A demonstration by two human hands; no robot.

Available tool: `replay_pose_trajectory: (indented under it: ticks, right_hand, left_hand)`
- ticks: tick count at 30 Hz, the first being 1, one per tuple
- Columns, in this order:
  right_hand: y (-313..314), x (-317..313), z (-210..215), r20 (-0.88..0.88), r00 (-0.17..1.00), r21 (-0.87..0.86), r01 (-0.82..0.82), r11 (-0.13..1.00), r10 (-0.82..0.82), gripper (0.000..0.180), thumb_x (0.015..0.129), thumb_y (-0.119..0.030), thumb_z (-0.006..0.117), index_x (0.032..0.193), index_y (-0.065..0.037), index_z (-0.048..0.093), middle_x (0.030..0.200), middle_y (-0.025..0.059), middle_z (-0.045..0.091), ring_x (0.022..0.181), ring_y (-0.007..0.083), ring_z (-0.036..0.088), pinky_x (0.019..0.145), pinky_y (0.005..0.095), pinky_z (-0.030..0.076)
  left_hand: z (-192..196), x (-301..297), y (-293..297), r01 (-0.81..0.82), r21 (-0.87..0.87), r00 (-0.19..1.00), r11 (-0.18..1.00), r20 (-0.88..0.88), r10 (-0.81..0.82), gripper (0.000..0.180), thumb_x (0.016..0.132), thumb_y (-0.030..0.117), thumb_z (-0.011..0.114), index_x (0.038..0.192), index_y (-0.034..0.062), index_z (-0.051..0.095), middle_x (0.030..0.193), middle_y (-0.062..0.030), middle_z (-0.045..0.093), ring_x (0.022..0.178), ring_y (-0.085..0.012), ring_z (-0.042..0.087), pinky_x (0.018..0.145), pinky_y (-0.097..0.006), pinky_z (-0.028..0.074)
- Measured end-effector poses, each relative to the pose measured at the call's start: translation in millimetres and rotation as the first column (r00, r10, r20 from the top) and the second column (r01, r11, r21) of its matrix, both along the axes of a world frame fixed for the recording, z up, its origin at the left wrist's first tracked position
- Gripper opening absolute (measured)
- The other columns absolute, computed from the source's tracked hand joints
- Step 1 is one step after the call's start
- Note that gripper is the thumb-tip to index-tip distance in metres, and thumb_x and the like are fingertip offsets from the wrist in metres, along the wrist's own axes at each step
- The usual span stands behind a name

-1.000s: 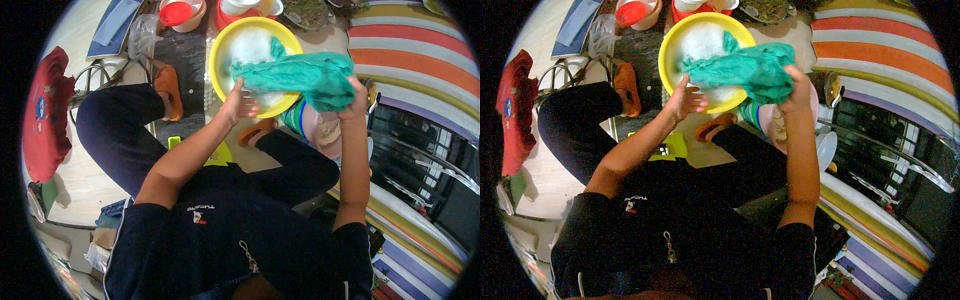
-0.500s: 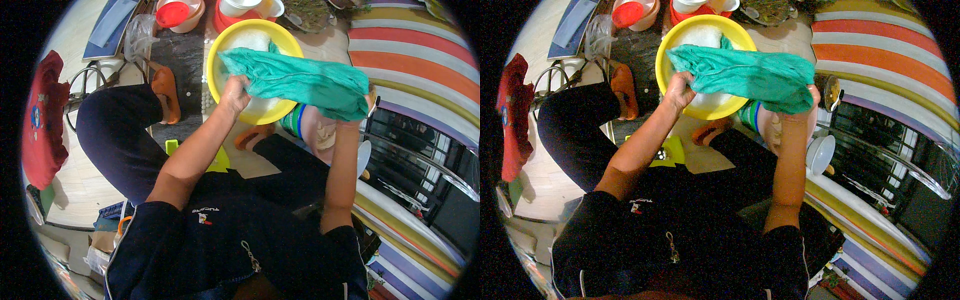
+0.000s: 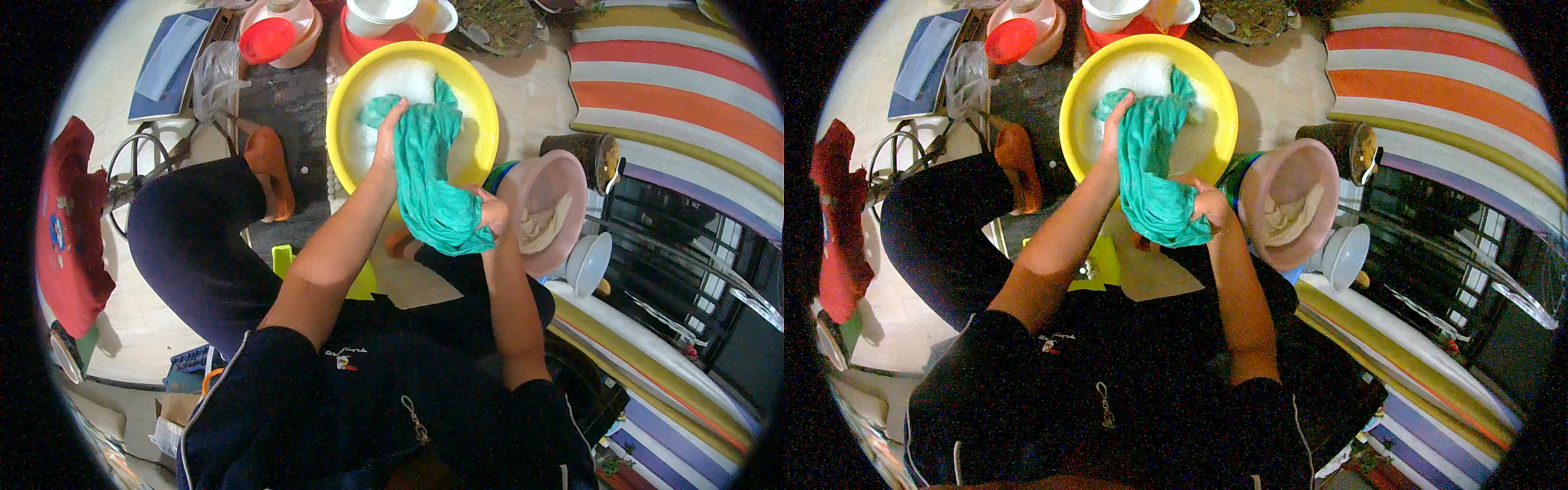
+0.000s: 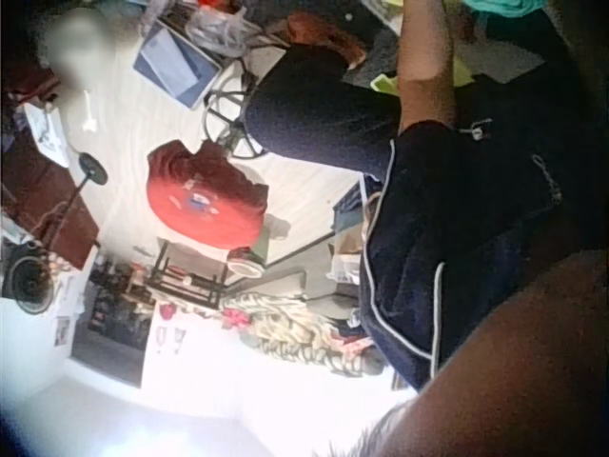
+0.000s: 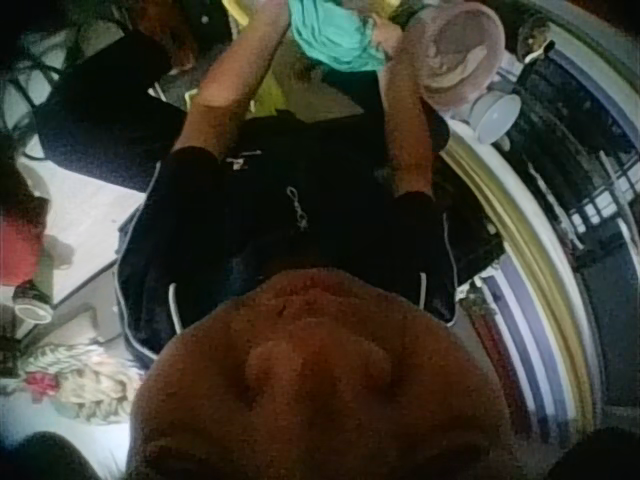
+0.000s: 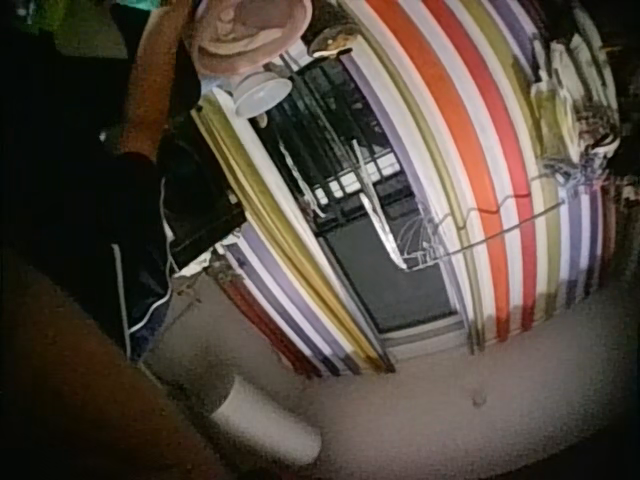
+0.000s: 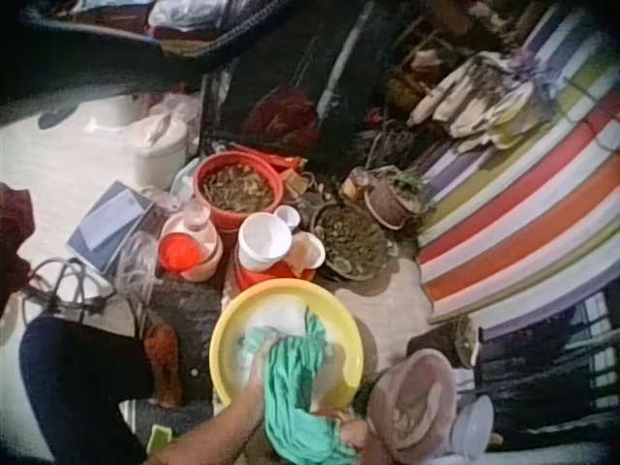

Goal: The person washes a teal cloth by hand in a yellow basin filled with soapy water. They repeatedly submerge, agitate, and wring the cloth to clean it.

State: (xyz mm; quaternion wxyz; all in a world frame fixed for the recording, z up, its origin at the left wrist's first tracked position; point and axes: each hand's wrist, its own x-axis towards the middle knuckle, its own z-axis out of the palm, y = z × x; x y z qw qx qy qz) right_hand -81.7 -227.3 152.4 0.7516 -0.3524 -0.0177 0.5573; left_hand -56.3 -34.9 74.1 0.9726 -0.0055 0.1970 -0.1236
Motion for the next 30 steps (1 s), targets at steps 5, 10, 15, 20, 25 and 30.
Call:
replay_pose_trajectory:
  ticks: [5,10,15,20,25,30]
  right_hand:
    - [-10.2,5.4,-11.6,0.216,0.924,-0.513,0.381,0.769,-0.314,0.053,0.065,-0.007,0.044,0.117,0.003,0.049,0.108,0.0111,0.057,0.101,0.0225,0.053,0.093,0.0334,0.04]
    - [18.3,11.9,-13.5,0.625,0.717,-0.44,0.65,0.619,-0.309,0.064,0.083,-0.025,0.05,0.138,-0.004,0.024,0.139,0.0143,0.029,0.126,0.0262,0.031,0.104,0.036,0.022]
    - [58.7,17.6,-27.2,0.923,0.328,-0.385,0.738,0.554,0.204,0.092,0.073,-0.026,0.07,0.14,-0.002,0.012,0.143,0.0195,0.016,0.131,0.0334,0.021,0.107,0.0424,0.016]
    - [53.6,23.3,-68.8,0.888,0.449,-0.361,0.813,0.456,-0.097,0.073,0.069,-0.005,0.065,0.133,-0.001,0.03,0.124,0.018,0.046,0.113,0.0245,0.047,0.095,0.0337,0.038]
    - [48.1,-2.6,-43.7,0.813,0.572,-0.397,0.681,0.616,-0.107,0.06,0.066,0.004,0.053,0.125,-0.003,0.046,0.117,0.0126,0.053,0.11,0.021,0.049,0.093,0.0333,0.039]
    - [63.0,-19.8,6.4,0.809,0.548,-0.461,0.367,0.808,0.213,0.053,0.065,0.006,0.051,0.117,-0.006,0.054,0.115,0.0091,0.054,0.107,0.0181,0.051,0.091,0.0308,0.04]
  left_hand:
    - [26.9,7.3,19.5,0.019,-0.005,1.0,1.0,-0.013,-0.019,0.045,0.075,0.033,0.056,0.107,0.0005,0.056,0.095,-0.0172,0.063,0.077,-0.0312,0.061,0.07,-0.041,0.051]
    - [38.3,12.1,7.2,0.042,-0.05,0.998,0.998,-0.046,-0.044,0.046,0.084,0.034,0.054,0.115,-0.0003,0.051,0.105,-0.0185,0.06,0.089,-0.0321,0.061,0.082,-0.044,0.05]
    - [52.4,4.2,-17.3,-0.077,0.067,0.997,0.995,-0.011,0.078,0.064,0.087,0.054,0.045,0.125,0.0026,0.044,0.123,-0.0168,0.051,0.11,-0.0326,0.052,0.098,-0.047,0.037]
    - [-6.1,-12.0,-22.9,-0.002,0.041,0.995,0.999,-0.098,0.006,0.079,0.082,0.064,0.042,0.132,0.0037,0.036,0.131,-0.0163,0.043,0.12,-0.0322,0.042,0.103,-0.048,0.029]
    - [-14.1,-21.5,-17.4,0.01,0.181,0.989,0.983,-0.144,0.016,0.086,0.078,0.072,0.038,0.134,0.0076,0.033,0.132,-0.0171,0.041,0.119,-0.0327,0.042,0.101,-0.048,0.03]
    - [-14.2,-23.0,-7.1,-0.052,0.015,0.998,0.999,-0.041,0.052,0.074,0.08,0.069,0.04,0.121,0.007,0.044,0.117,-0.0201,0.051,0.104,-0.0345,0.053,0.088,-0.045,0.046]
